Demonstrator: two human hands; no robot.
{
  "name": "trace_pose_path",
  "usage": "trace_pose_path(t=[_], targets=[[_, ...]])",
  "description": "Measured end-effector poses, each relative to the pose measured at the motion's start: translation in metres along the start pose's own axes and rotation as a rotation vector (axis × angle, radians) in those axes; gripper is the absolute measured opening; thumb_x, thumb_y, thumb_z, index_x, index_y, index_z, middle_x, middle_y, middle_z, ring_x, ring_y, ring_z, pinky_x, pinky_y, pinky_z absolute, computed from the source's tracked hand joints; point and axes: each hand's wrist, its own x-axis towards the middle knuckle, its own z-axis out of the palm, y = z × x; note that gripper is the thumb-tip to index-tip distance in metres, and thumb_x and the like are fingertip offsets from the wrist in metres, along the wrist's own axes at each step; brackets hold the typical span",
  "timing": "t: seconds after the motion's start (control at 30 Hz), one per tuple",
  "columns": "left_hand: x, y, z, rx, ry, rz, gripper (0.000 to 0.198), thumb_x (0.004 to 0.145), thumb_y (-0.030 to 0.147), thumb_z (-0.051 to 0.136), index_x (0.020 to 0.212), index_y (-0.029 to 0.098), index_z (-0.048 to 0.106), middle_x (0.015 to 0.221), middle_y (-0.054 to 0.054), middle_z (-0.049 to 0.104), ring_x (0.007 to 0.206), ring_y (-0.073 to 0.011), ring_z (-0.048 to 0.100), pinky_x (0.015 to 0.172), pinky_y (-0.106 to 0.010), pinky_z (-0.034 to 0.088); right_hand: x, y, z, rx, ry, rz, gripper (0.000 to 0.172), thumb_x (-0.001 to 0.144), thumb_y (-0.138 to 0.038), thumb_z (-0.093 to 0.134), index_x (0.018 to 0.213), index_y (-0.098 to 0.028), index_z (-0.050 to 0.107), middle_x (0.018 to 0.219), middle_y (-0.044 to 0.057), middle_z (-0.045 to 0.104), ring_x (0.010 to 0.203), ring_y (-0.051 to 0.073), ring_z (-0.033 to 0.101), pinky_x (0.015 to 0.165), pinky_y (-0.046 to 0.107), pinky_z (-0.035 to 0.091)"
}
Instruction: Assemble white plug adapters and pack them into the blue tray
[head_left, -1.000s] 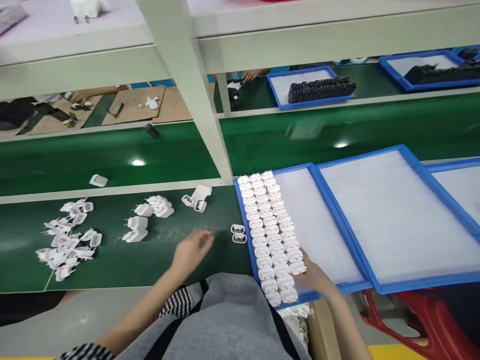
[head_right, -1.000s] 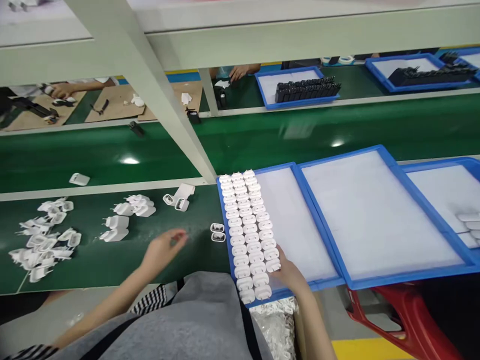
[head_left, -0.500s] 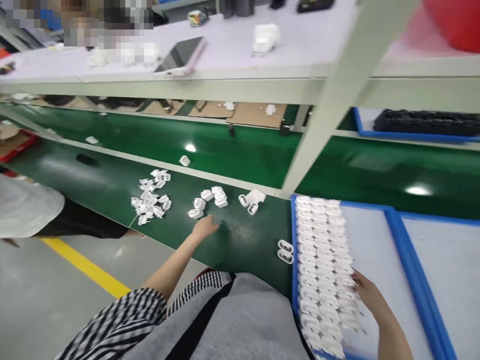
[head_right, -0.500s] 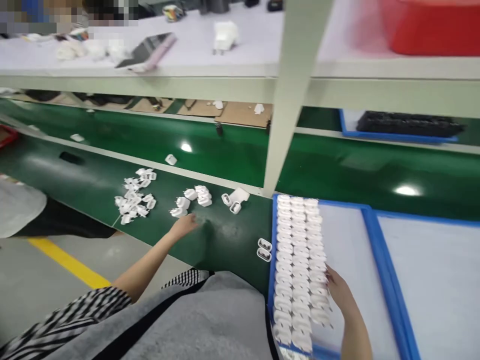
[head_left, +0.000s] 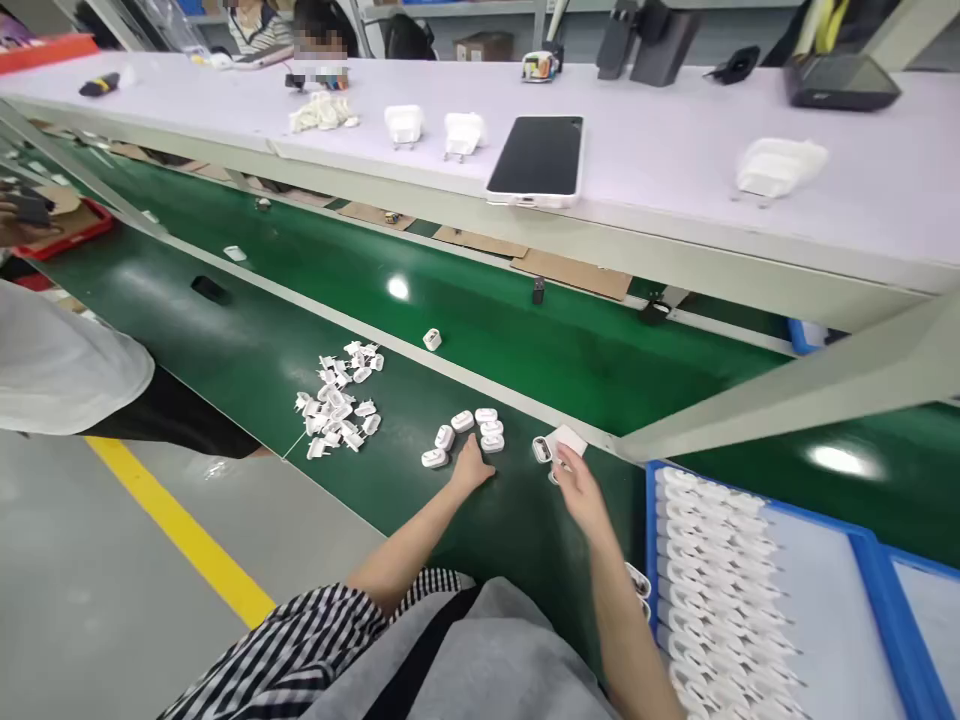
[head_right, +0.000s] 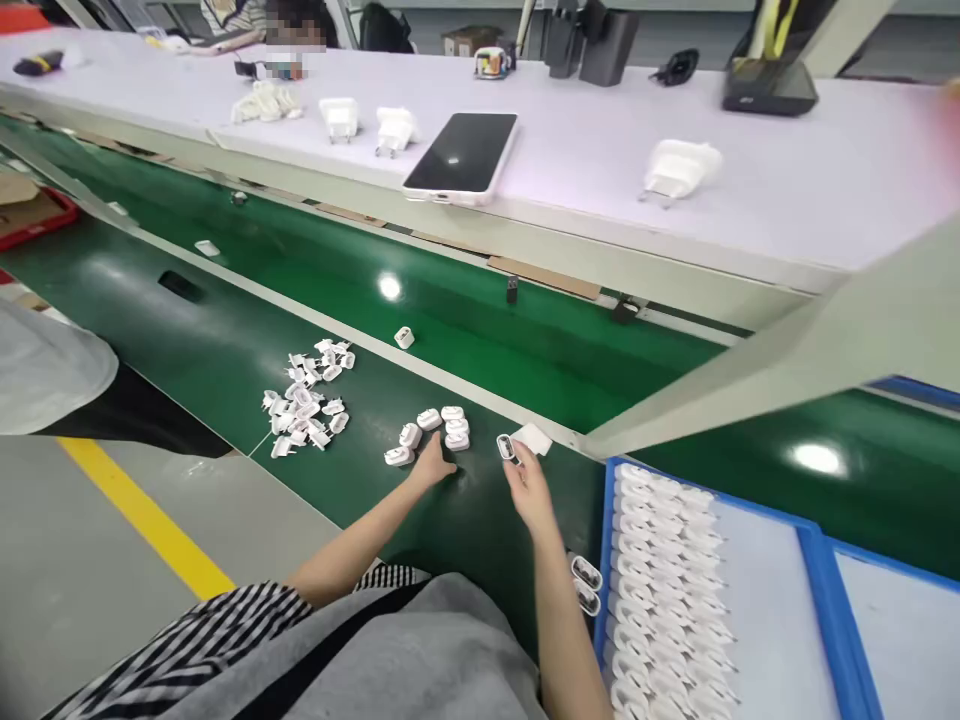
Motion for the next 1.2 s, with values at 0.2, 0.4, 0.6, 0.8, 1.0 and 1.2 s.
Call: trace_pose_path(t=[0.2,0.4,0.6,0.8,1.0,1.2], targets=[[-0.029,-0.019,-0.034,0.279,-0.130,0.132,0.041,0.063,0.014,0.047,0.103,0.016,0.045,0.110,-0.009,0.046,0.105,-0.0216,0.040,0.085,-0.031,0.034,0.081,0.021,0.113,0.035,-0.071,0.001,0.044,0.068,-0.045,0.035,0.093,-0.014,0.055,0.105,0.011,0.054,0.099,0.021,0.047,0.087,0.037,0.033],[0.004,-0.091,-0.106,0.460,-0.170,0.062,0.069,0.055,0.021,0.057,0.118,0.012,0.029,0.122,-0.013,0.033,0.113,-0.0256,0.030,0.088,-0.034,0.030,0.105,0.035,0.130,0.018,-0.091,0.002,0.039,0.070,-0.042,0.033,0.085,-0.016,0.058,0.099,0.008,0.058,0.096,0.019,0.049,0.084,0.034,0.036],[0.064,-0.111,-0.112,0.305,-0.394,0.510,0.099,0.046,0.030,0.066,0.125,0.014,0.010,0.132,-0.012,0.014,0.120,-0.0228,0.014,0.097,-0.033,0.018,0.049,0.039,0.116,-0.160,0.094,0.021,0.034,0.073,-0.034,0.033,0.095,-0.015,0.050,0.097,0.011,0.055,0.088,0.020,0.051,0.080,0.038,0.036],[0.072,-0.106,-0.095,0.203,-0.391,0.649,0.083,0.048,0.028,0.064,0.120,0.015,0.024,0.124,-0.011,0.032,0.115,-0.0249,0.027,0.095,-0.037,0.023,0.012,-0.010,0.134,-0.739,-0.155,-0.345,0.030,0.075,-0.019,0.032,0.099,-0.019,0.050,0.098,0.010,0.055,0.090,0.021,0.049,0.075,0.036,0.039],[0.077,-0.113,-0.089,0.107,-0.354,0.732,0.059,0.055,0.024,0.060,0.108,0.015,0.035,0.121,-0.012,0.035,0.114,-0.0213,0.029,0.093,-0.034,0.027,0.079,-0.047,0.158,-1.159,-0.511,-0.466,0.045,0.061,-0.004,0.048,0.104,-0.018,0.048,0.116,0.012,0.044,0.110,0.031,0.031,0.083,0.052,0.024],[0.081,-0.105,-0.092,0.075,-0.422,0.791,0.062,0.055,0.019,0.059,0.111,0.015,0.033,0.120,-0.011,0.036,0.112,-0.0203,0.030,0.093,-0.033,0.026,0.100,-0.034,0.175,-1.208,-0.678,-0.496,0.013,0.064,-0.010,0.053,0.072,-0.019,0.059,0.071,0.006,0.062,0.083,0.022,0.050,0.087,0.053,0.015]])
